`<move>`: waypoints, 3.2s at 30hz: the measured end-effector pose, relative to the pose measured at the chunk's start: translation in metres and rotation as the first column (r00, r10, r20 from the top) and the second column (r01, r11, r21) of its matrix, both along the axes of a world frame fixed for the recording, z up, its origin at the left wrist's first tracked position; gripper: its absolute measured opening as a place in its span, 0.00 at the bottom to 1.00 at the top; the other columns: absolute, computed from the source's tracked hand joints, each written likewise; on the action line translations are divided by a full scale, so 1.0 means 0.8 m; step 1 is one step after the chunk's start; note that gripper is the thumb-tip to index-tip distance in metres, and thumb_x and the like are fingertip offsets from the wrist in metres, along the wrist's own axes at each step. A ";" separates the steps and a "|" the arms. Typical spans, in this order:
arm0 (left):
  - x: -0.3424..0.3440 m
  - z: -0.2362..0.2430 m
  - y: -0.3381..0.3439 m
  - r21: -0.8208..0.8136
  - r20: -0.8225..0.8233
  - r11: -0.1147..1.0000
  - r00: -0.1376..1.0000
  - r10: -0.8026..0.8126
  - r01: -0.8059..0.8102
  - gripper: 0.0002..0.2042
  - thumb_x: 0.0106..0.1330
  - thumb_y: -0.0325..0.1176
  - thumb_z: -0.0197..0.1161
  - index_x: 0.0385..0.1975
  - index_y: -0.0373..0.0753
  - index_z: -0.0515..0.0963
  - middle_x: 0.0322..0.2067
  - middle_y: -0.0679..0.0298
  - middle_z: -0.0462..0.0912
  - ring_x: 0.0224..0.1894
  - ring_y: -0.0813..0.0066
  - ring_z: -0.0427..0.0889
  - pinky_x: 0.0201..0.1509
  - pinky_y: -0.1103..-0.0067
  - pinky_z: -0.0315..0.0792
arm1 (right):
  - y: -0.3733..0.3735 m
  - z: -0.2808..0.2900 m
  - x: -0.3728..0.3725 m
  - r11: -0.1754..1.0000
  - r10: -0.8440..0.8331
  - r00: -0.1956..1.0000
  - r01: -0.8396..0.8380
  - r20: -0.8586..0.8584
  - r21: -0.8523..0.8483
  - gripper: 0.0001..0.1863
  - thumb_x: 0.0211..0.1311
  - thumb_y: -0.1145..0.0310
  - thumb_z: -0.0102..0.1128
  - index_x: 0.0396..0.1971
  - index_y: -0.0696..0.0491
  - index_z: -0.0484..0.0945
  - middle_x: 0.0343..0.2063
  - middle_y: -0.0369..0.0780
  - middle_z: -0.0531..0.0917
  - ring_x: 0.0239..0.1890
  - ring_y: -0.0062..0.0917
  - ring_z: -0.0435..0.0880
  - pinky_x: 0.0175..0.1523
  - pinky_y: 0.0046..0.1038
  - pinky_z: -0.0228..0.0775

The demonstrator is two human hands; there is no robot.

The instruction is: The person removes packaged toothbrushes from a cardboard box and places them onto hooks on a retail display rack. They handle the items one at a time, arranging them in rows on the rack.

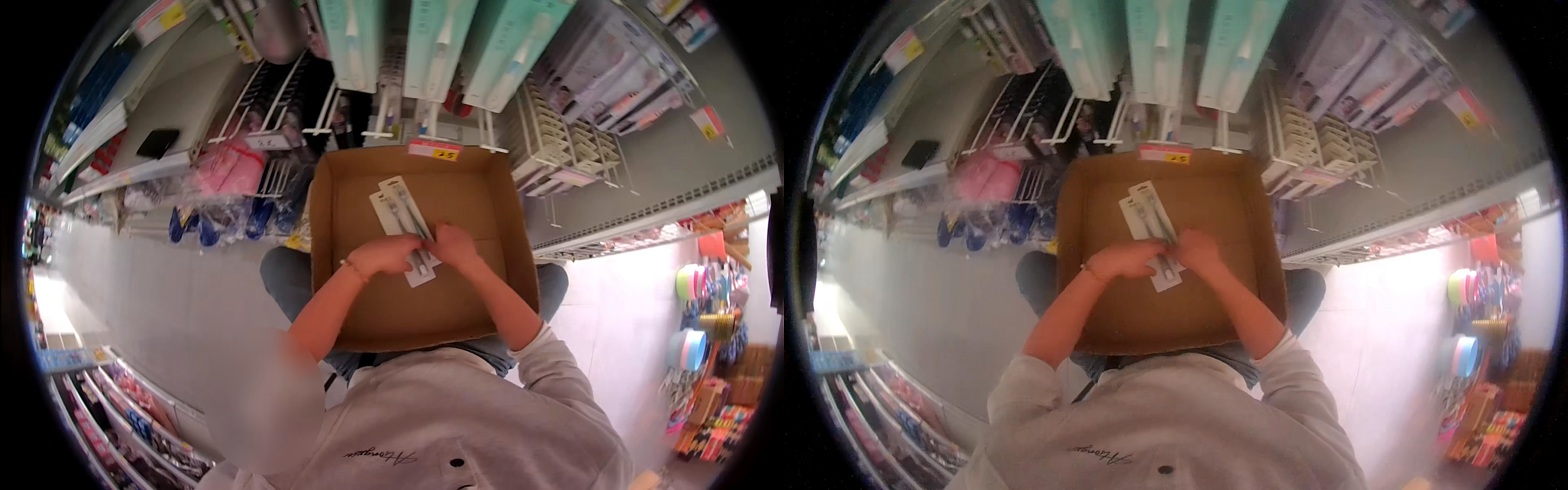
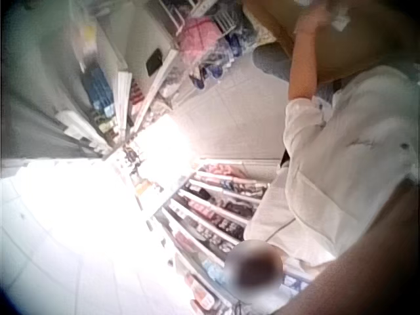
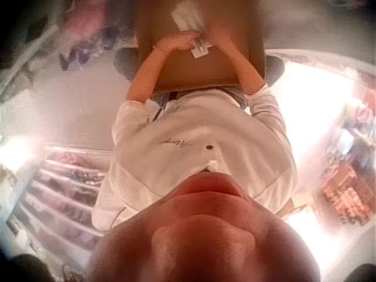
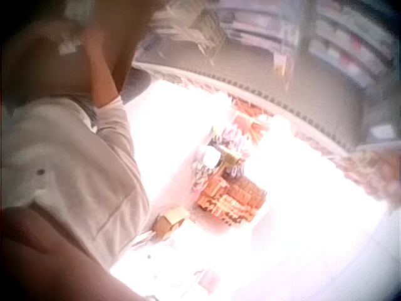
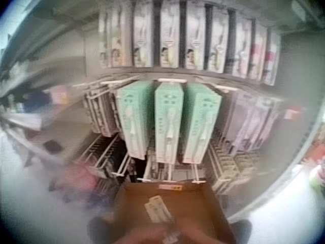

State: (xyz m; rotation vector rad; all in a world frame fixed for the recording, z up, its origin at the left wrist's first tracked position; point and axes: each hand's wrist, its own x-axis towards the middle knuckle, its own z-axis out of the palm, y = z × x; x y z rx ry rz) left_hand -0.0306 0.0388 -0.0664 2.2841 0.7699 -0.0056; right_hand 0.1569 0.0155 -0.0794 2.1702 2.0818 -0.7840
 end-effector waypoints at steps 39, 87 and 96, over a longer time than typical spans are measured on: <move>0.020 0.033 0.021 -0.750 0.308 0.626 0.725 0.616 -0.212 0.21 0.58 0.20 0.59 0.53 0.32 0.68 0.40 0.62 0.80 0.42 0.79 0.78 0.44 0.82 0.73 | -0.165 0.155 0.213 0.822 -0.319 0.529 0.567 -0.786 0.048 0.17 0.60 0.69 0.56 0.47 0.61 0.73 0.37 0.36 0.80 0.40 0.21 0.76 0.46 0.24 0.67; 0.067 0.078 -0.040 -0.834 0.349 0.549 0.820 0.454 0.051 0.16 0.62 0.26 0.59 0.50 0.36 0.71 0.42 0.62 0.79 0.42 0.78 0.77 0.45 0.81 0.73 | -0.158 0.107 0.094 0.804 -0.293 0.165 0.576 -0.942 -0.149 0.16 0.60 0.76 0.55 0.49 0.60 0.70 0.38 0.36 0.81 0.40 0.16 0.77 0.46 0.19 0.69; 0.073 0.056 -0.070 -0.702 0.293 0.655 0.952 -0.090 0.278 0.19 0.62 0.34 0.61 0.52 0.38 0.70 0.44 0.60 0.77 0.47 0.74 0.76 0.51 0.77 0.71 | -0.144 0.111 0.215 0.544 -0.292 0.258 0.837 -0.921 0.062 0.19 0.64 0.72 0.50 0.54 0.59 0.68 0.35 0.34 0.79 0.39 0.16 0.75 0.45 0.20 0.66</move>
